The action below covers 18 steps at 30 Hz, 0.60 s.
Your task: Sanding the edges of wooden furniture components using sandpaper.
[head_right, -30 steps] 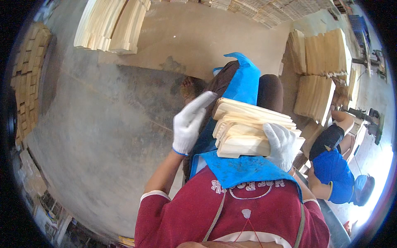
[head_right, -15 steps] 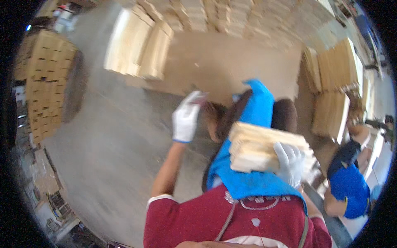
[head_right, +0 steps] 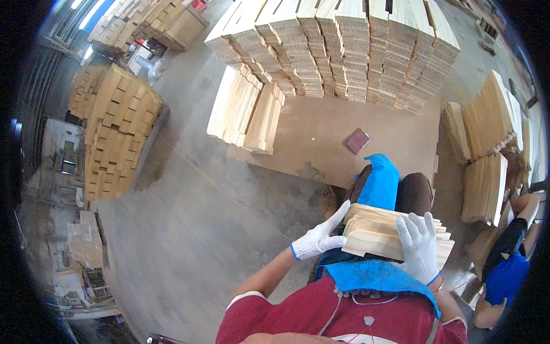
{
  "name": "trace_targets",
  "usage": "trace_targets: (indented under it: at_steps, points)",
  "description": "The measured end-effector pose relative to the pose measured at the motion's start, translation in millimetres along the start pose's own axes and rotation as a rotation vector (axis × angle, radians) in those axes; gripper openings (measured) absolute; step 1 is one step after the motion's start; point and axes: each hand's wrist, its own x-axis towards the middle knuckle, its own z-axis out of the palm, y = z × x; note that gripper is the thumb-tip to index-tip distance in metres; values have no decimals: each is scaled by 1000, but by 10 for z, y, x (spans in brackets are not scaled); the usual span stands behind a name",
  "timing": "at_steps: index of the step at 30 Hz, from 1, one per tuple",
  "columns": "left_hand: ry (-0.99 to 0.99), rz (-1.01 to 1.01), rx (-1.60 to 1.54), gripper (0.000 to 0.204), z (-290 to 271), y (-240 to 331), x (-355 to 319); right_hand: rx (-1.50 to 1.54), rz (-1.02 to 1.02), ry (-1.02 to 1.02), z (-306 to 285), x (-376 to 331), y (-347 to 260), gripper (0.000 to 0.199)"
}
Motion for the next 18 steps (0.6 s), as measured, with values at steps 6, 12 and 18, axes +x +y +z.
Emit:
trace_targets:
  at_steps: [6,12,18]
  points:
    - [209,28,-15,91,194,-68,-83,190,8,-144,-113,62,93,83]
    - [181,145,-185,83,145,273,96,322,247,-57,-228,14,247,84]
    - [105,305,-621,97,434,476,613,619,472,157,-290,-179,511,88]
